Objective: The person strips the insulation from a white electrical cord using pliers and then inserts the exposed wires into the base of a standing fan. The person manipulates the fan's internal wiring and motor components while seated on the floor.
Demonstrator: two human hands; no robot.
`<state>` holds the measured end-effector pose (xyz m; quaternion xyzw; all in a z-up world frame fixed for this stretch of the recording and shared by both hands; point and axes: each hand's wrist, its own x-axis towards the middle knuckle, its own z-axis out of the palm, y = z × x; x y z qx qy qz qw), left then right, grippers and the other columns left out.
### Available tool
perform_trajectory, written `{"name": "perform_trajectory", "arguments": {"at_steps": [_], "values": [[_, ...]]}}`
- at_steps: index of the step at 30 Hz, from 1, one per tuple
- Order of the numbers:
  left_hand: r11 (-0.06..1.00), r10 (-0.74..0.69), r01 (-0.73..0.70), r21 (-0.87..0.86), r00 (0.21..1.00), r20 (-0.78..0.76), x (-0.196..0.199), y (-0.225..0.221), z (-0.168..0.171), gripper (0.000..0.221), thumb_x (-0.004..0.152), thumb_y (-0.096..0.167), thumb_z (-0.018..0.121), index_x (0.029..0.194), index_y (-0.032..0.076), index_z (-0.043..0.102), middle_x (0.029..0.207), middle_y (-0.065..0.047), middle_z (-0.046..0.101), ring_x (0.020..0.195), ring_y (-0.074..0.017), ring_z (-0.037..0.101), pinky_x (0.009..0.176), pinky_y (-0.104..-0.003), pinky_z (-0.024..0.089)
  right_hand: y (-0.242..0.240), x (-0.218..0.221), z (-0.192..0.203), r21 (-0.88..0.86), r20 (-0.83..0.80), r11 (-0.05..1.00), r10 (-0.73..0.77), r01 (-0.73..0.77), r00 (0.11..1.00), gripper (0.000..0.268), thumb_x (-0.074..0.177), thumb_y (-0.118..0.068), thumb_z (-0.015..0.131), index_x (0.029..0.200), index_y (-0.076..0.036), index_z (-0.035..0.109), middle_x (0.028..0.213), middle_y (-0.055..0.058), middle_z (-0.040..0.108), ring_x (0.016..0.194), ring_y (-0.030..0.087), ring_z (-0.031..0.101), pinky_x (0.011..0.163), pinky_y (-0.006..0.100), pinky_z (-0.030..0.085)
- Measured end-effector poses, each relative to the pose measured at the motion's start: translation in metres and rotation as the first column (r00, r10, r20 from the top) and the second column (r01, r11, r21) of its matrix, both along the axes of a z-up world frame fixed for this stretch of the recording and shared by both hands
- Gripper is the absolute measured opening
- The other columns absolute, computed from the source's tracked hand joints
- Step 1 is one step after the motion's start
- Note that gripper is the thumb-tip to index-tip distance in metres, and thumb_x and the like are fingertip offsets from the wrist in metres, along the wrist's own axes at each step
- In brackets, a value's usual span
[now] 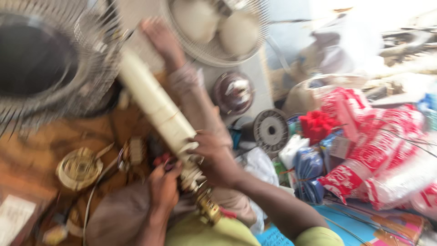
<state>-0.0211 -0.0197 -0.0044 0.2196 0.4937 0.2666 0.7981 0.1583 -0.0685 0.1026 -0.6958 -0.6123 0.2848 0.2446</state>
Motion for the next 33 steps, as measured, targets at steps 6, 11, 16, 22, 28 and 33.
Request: {"name": "perform_trajectory", "arguments": {"at_steps": [6,11,16,22,28,33], "values": [[0.981,-0.19,0.168,-0.094,0.932,-0.309,-0.007,0.014,0.003,0.03,0.095,0.006,0.064,0.125,0.006,0.068,0.101,-0.009,0.073,0.076,-0.021,0.069,0.048,-0.042,0.036,0.025,-0.034,-0.018,-0.03,0.049,0.997,0.072,-0.07,0.996,0.046,0.086,-0.014,0.069,0.132,-0.01,0.065,0.151,0.009,0.051,0.151,0.043,0.028,0.118,0.057,0.028],[0.908,-0.241,0.381,0.174,0.814,-0.529,-0.005,0.024,0.013,0.022,0.088,0.012,0.073,0.107,0.003,0.079,0.079,-0.009,0.07,0.067,-0.0141,0.058,0.058,-0.031,0.048,0.017,-0.033,-0.022,0.112,0.095,0.986,0.116,-0.126,0.989,0.042,0.081,-0.004,0.064,0.119,-0.016,0.077,0.14,0.008,0.06,0.15,0.028,0.042,0.13,0.057,0.023],[0.804,-0.223,0.547,0.232,0.639,-0.736,-0.006,0.028,0.026,0.023,0.085,0.017,0.076,0.105,0.004,0.079,0.079,-0.008,0.078,0.071,-0.0141,0.069,0.068,-0.03,0.054,0.013,-0.036,-0.031,0.131,0.063,0.988,0.075,-0.083,0.995,0.037,0.085,-0.004,0.065,0.117,-0.017,0.078,0.132,0.002,0.066,0.15,0.029,0.044,0.13,0.055,0.025],[0.827,-0.226,0.441,0.348,0.828,-0.513,-0.008,0.033,0.016,0.019,0.086,0.012,0.077,0.102,0.002,0.077,0.087,-0.006,0.079,0.079,-0.0107,0.068,0.074,-0.028,0.055,0.01,-0.032,-0.03,0.089,-0.117,0.981,-0.162,0.173,0.98,0.049,0.073,-0.007,0.076,0.121,-0.008,0.066,0.147,0.02,0.056,0.142,0.041,0.04,0.114,0.047,0.041],[0.883,-0.441,0.466,0.06,0.866,-0.236,-0.015,0.05,-0.005,0.017,0.086,0.003,0.075,0.102,-0.001,0.074,0.089,-0.006,0.074,0.08,-0.0139,0.065,0.073,-0.029,0.054,0.005,-0.019,-0.021,-0.243,-0.299,0.927,-0.351,0.285,0.887,0.08,0.078,-0.021,0.08,0.146,-0.004,0.042,0.125,0.021,0.066,0.115,0.035,0.067,0.097,0.04,0.053],[0.905,-0.419,0.425,0.015,0.898,-0.136,-0.011,0.055,-0.019,0.011,0.089,-0.001,0.074,0.099,-0.005,0.073,0.089,-0.009,0.07,0.08,-0.0171,0.063,0.073,-0.03,0.053,-0.012,-0.011,-0.002,-0.582,-0.229,0.805,-0.302,0.119,0.925,0.076,0.092,-0.043,0.064,0.155,-0.01,0.037,0.11,0.02,0.076,0.102,0.033,0.072,0.091,0.04,0.054]]}}
